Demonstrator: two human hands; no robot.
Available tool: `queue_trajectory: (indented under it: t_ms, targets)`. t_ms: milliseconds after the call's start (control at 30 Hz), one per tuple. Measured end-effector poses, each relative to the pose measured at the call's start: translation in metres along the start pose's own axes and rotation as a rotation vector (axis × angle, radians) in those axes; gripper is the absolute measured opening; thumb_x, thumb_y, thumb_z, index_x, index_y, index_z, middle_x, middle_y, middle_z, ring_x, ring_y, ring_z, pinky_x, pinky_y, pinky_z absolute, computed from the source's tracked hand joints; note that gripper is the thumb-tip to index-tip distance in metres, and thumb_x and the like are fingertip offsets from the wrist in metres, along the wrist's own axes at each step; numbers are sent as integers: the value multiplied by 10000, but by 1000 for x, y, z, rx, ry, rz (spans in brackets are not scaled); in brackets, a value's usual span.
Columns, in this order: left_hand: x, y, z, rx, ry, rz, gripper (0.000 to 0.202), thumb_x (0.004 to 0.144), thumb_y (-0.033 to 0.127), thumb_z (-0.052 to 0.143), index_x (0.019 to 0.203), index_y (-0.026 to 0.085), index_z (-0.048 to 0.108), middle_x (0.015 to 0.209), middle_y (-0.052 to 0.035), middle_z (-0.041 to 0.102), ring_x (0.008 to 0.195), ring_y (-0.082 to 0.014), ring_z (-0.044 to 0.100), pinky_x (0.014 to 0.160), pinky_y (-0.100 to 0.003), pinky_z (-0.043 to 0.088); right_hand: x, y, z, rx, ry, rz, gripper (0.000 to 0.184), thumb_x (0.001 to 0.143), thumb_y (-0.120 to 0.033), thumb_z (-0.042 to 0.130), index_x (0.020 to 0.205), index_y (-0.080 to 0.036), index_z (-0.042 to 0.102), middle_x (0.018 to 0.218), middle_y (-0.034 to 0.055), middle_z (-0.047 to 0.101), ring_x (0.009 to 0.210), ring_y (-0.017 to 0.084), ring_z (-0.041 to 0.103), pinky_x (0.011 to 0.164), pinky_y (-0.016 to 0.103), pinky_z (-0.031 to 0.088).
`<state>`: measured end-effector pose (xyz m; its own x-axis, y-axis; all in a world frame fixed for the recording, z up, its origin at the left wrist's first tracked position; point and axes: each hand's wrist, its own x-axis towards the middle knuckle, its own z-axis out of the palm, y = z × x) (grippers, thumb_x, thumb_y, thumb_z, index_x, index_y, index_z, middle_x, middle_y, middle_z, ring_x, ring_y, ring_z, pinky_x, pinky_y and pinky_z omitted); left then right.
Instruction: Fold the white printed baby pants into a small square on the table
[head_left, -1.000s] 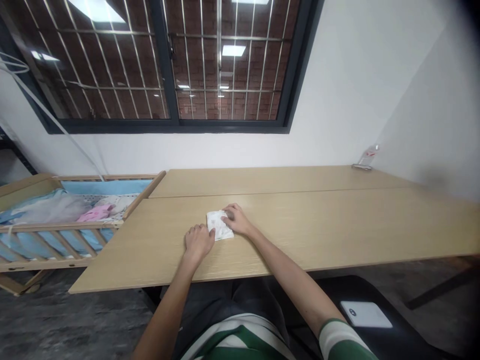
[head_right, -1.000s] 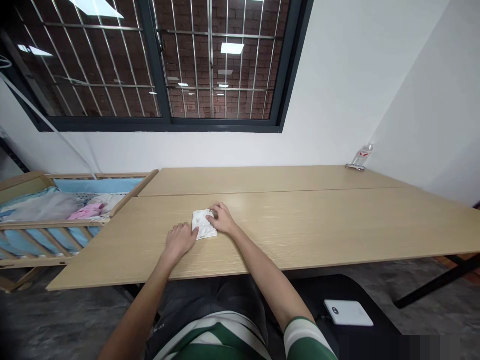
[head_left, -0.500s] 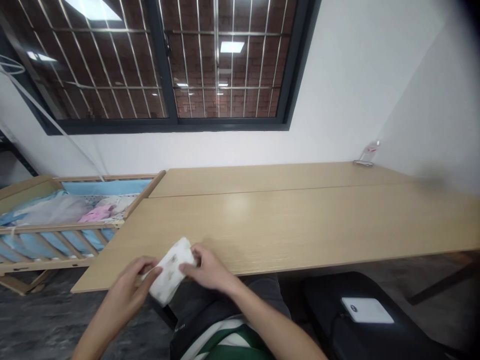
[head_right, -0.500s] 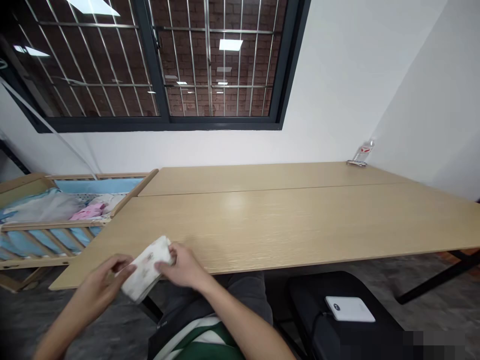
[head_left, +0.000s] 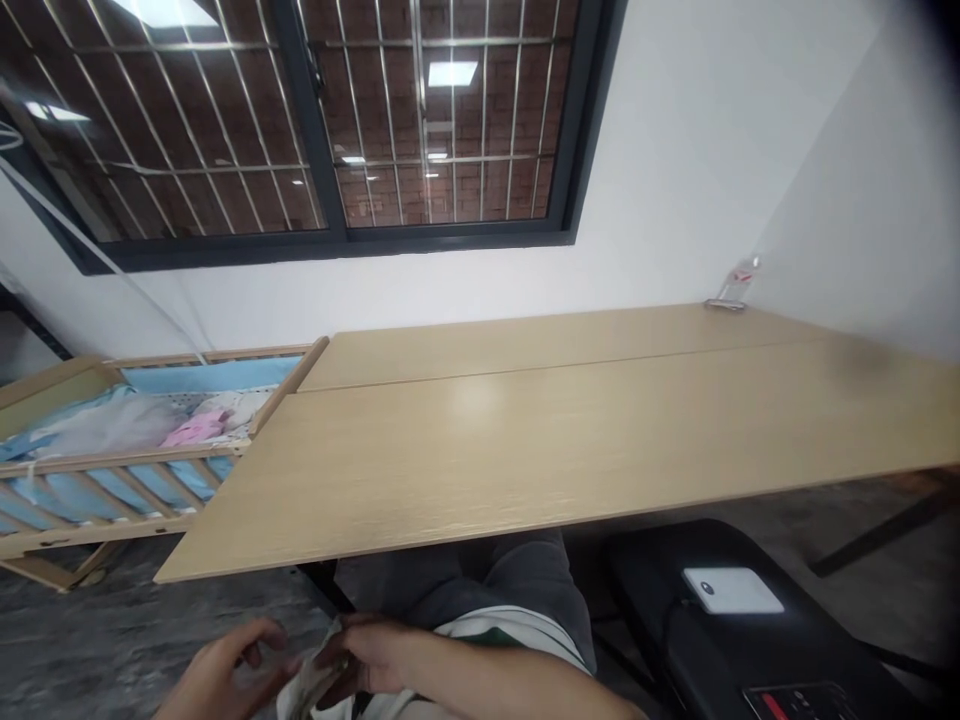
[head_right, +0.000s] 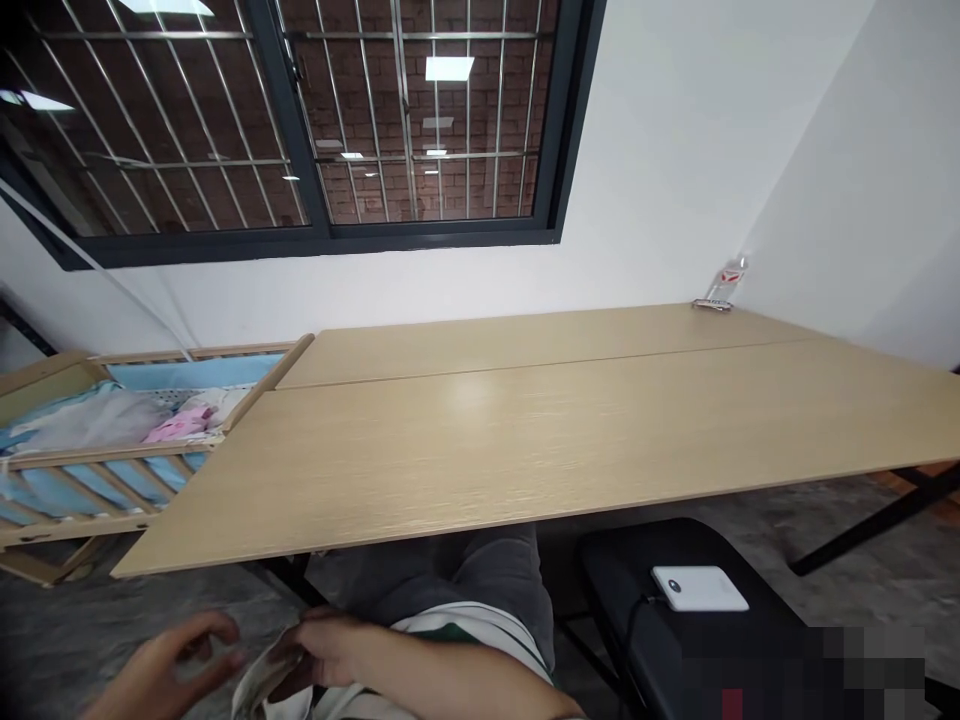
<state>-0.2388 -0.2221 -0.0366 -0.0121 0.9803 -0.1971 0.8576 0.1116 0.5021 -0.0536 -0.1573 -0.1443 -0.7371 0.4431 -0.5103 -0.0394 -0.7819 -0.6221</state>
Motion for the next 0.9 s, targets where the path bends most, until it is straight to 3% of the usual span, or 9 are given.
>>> queue_trajectory:
  t_ms: [100,200,267,367,567,700,767,800,900]
  targets:
    - [3,7,22,-33,-208,3,372,641,375,696,992,253,709,936,-19,750,857,-236,684,748,-270,525,-2,-7,-8,41,85,144,125,759,-129,591,638,-142,621,629,57,666,532,170,660,590,288,566]
    - [9,11,36,-138,-287,80,328,666,320,645,979,228,684,927,-16,752,843,-214,690,745,-253,515,-8,-13,-11,85,93,136,191,812,-152,532,666,-121,651,645,73,670,541,160,656,622,269,554]
    - [13,13,37,-207,-269,109,271,749,388,599,938,211,680,896,-28,755,810,-211,698,731,-252,516,-12,-16,-11,140,111,83,232,829,-178,497,669,-121,654,652,76,672,541,156,649,628,263,545]
    - [18,16,33,-205,-176,107,356,843,510,522,871,211,714,860,-38,762,833,-229,705,749,-262,527,-19,-22,-10,234,103,39,281,832,-207,439,648,-132,638,658,81,674,540,155,639,627,267,536]
    - [21,24,23,-267,-110,127,450,808,584,563,997,230,767,962,-51,779,923,-270,711,838,-294,556,-32,-34,-7,288,57,-71,294,817,-236,433,625,-135,631,650,71,667,554,153,629,658,271,509]
    - [22,31,19,-243,-30,113,538,777,722,549,846,236,769,790,-52,749,822,-274,694,741,-295,566,-38,-39,-4,236,44,-126,344,875,-361,496,677,-127,652,691,59,675,610,146,640,696,279,495]
    - [22,35,18,-238,-12,106,591,758,783,532,802,238,758,751,-50,733,813,-278,687,721,-295,565,-41,-40,-2,144,24,-147,303,801,-437,684,762,-137,664,732,36,685,644,146,640,702,292,484]
    - [23,35,19,-239,-17,111,614,760,801,519,806,236,755,765,-50,735,820,-277,686,727,-294,563,-43,-40,-1,87,10,-162,327,698,-420,805,821,-151,666,765,21,693,661,145,637,698,293,473]
    - [24,28,23,-239,-69,142,658,801,813,466,833,220,748,824,-54,749,830,-263,684,755,-284,553,-44,-35,-1,-55,42,-247,611,394,-207,941,930,-193,648,836,-24,698,728,146,627,692,272,435]
